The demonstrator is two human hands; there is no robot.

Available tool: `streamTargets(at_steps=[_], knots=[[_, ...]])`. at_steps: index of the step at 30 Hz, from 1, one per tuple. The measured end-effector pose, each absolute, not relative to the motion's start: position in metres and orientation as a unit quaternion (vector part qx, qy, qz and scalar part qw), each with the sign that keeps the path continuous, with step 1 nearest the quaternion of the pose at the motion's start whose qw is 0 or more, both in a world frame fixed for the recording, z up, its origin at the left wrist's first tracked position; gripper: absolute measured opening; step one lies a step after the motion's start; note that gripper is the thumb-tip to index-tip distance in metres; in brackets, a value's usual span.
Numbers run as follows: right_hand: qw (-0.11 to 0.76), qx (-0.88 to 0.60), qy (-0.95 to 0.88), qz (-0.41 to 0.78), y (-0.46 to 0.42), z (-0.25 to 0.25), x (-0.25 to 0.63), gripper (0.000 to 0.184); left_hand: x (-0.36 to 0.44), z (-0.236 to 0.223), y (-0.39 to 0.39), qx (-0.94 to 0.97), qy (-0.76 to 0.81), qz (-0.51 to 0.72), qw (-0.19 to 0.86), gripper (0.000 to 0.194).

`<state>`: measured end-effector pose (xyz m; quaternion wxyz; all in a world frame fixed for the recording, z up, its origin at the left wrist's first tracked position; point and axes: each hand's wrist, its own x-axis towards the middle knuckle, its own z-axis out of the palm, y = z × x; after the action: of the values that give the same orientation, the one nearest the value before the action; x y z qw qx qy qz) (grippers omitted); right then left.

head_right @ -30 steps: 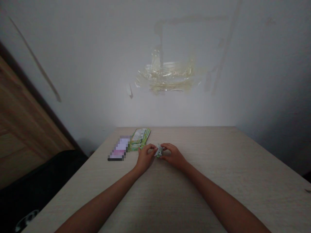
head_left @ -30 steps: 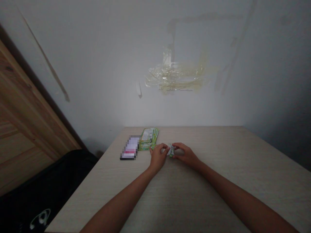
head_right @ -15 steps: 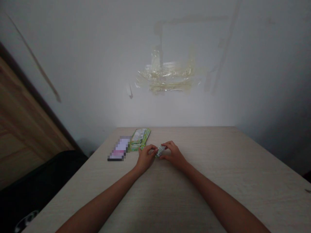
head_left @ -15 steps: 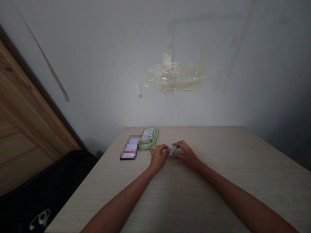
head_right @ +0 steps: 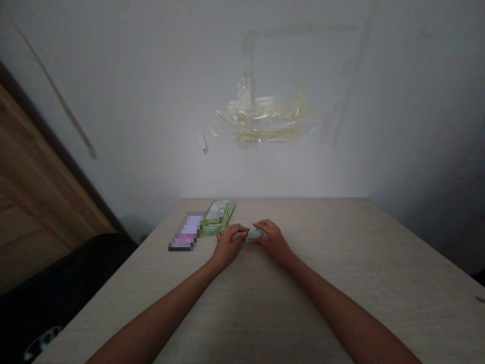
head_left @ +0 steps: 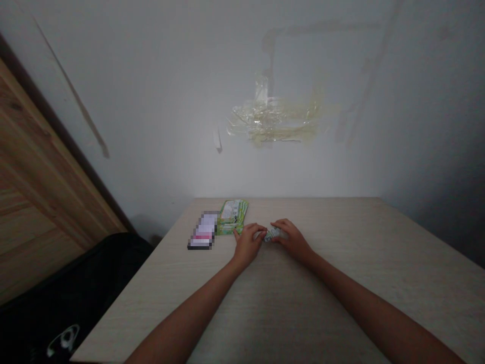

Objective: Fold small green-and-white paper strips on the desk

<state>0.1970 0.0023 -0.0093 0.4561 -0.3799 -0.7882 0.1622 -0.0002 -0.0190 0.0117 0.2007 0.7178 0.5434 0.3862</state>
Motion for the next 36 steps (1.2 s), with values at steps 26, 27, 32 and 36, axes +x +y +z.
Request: streamTargets(at_steps=[26,27,32,36], knots=[[0.428,-0.416,-0.778,0.195,0.002,-0.006,0.206,0.027,-0.012,0.013,-0.015,0.756,0.542,0.340,0.135,0.028],[0.428,-0.421,-0.777,0.190,0.001,-0.006,0.206,0.025,-0.012,0.014,-0.016,0.758,0.542,0.338,0.134,0.027],[0.427,-0.433,-0.774,0.177,0.001,-0.005,0.205,0.022,-0.012,0.014,-0.016,0.762,0.541,0.330,0.131,0.026],[0.441,-0.409,-0.782,0.161,0.003,-0.005,0.206,0.025,-0.012,0.014,-0.016,0.765,0.537,0.331,0.127,0.025]])
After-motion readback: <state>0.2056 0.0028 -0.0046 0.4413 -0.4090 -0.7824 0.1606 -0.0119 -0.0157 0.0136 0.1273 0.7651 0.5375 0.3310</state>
